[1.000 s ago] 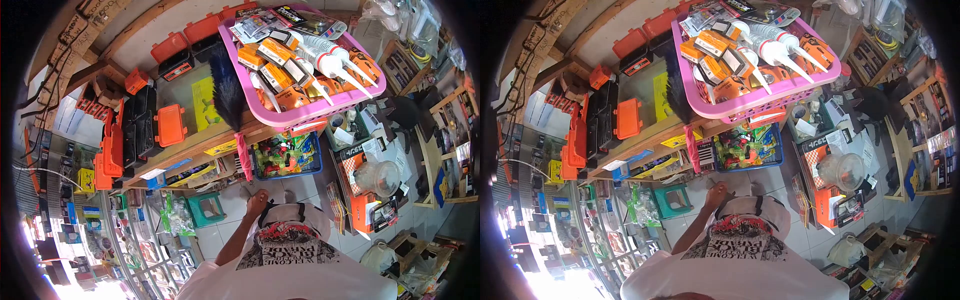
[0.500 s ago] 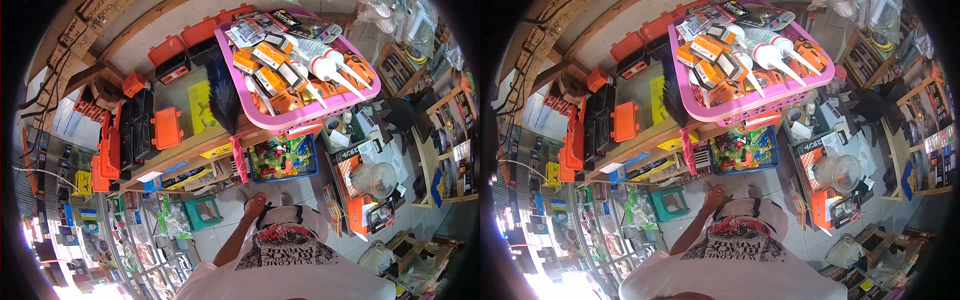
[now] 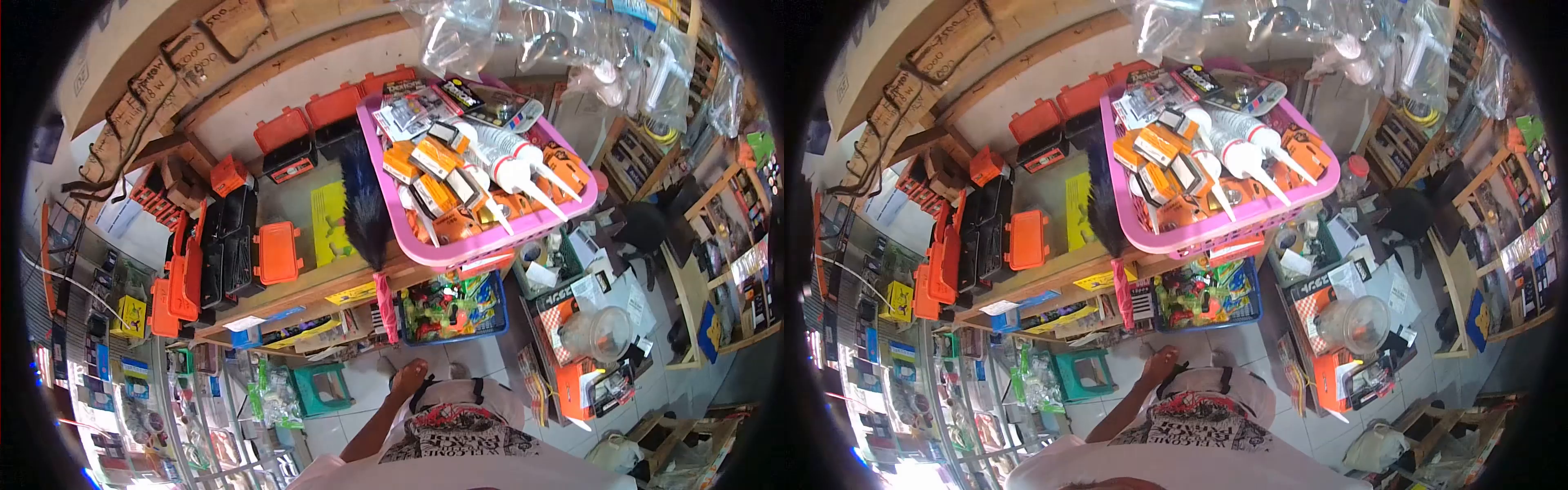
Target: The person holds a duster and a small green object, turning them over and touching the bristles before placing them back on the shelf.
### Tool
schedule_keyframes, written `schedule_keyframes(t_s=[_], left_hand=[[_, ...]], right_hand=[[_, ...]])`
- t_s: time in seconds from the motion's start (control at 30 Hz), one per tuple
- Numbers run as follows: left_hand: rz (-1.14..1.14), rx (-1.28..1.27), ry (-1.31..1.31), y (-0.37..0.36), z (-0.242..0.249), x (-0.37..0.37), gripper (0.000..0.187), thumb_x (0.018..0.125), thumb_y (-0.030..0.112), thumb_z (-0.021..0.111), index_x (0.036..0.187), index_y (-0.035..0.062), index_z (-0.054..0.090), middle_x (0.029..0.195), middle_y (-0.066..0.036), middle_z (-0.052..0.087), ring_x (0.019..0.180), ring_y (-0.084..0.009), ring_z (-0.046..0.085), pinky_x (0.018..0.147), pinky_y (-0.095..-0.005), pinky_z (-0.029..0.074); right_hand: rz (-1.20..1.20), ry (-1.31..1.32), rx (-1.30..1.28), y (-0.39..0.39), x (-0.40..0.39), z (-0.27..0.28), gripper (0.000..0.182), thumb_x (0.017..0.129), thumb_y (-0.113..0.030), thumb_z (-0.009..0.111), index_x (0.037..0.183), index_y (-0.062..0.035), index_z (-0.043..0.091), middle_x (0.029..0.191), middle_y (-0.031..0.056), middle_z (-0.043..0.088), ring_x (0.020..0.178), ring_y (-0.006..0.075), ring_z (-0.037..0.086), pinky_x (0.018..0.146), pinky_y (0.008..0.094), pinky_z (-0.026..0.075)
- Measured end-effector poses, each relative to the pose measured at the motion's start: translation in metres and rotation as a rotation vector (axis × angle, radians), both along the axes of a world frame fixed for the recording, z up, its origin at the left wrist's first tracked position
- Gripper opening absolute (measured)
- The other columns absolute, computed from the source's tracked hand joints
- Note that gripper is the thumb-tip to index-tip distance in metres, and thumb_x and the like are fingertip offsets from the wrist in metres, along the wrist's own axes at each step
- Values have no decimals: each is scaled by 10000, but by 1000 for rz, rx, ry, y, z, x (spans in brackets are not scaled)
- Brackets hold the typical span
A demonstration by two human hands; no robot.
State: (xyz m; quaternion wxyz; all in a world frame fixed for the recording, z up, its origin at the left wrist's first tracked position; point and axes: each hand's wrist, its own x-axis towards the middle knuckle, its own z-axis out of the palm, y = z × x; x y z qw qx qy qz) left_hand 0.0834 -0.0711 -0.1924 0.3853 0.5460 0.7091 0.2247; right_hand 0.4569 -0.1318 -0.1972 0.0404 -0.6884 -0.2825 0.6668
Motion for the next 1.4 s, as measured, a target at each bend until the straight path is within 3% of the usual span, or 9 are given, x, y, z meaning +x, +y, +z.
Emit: schedule_keyframes(t_s=[0.17,0.67,1.03,1.17,1.23,1.27,1.3,1.33,1.4], left_hand=[[-31,-39,-41,4,-3,-5,309,980,432,579,1152,188,660,1044,-159,741,1000,-397,709,845,-511,560],[-85,-10,-18,6,-8,-4,274,967,382,606,1141,179,664,1021,-147,742,979,-383,714,838,-492,565],[-130,66,-54,5,-13,-1,282,992,383,549,1131,159,649,1016,-171,733,977,-397,707,824,-520,559],[-204,141,58,5,-56,-2,203,1018,278,555,1116,126,647,987,-109,700,902,-316,707,786,-443,562],[-474,215,434,1,-156,-15,219,1011,285,547,1088,103,641,1035,-129,681,974,-313,679,830,-457,539],[-568,117,479,3,-108,-8,243,1010,285,529,1087,79,633,1071,-130,670,1008,-315,652,858,-447,523],[-404,271,168,8,-76,-2,225,1005,255,514,1078,77,632,1039,-154,664,935,-333,652,820,-463,528],[-253,217,145,9,-72,4,289,1024,305,465,997,61,617,953,-214,682,845,-434,672,748,-548,555],[-280,216,281,12,-68,12,254,992,283,513,1008,67,645,894,-176,673,828,-393,655,705,-513,519]], right_hand=[[33,-3,-2,19,-1,-5,336,946,-393,621,1061,-85,691,1063,75,636,987,241,603,842,384,497],[70,9,35,37,-3,0,366,930,-413,630,1074,-84,701,1109,93,658,1039,270,621,879,403,505],[105,8,38,36,6,2,389,919,-428,636,1083,-83,709,1142,106,674,1077,290,635,906,416,511],[128,13,55,27,10,5,398,915,-434,638,1086,-83,712,1154,111,680,1091,298,640,915,421,513],[150,24,95,21,17,10,402,913,-437,640,1088,-82,713,1160,113,683,1097,302,642,920,423,514],[166,24,109,14,25,12,404,912,-438,640,1089,-82,714,1163,114,684,1101,304,643,923,425,515],[199,25,120,12,32,18,406,911,-440,641,1090,-82,714,1166,116,685,1104,306,644,925,426,515],[223,27,132,10,35,25,408,910,-441,641,1091,-82,715,1169,117,687,1108,307,646,928,427,516],[297,37,126,7,45,43,413,908,-444,642,1092,-82,716,1175,119,690,1115,311,648,933,430,517]])
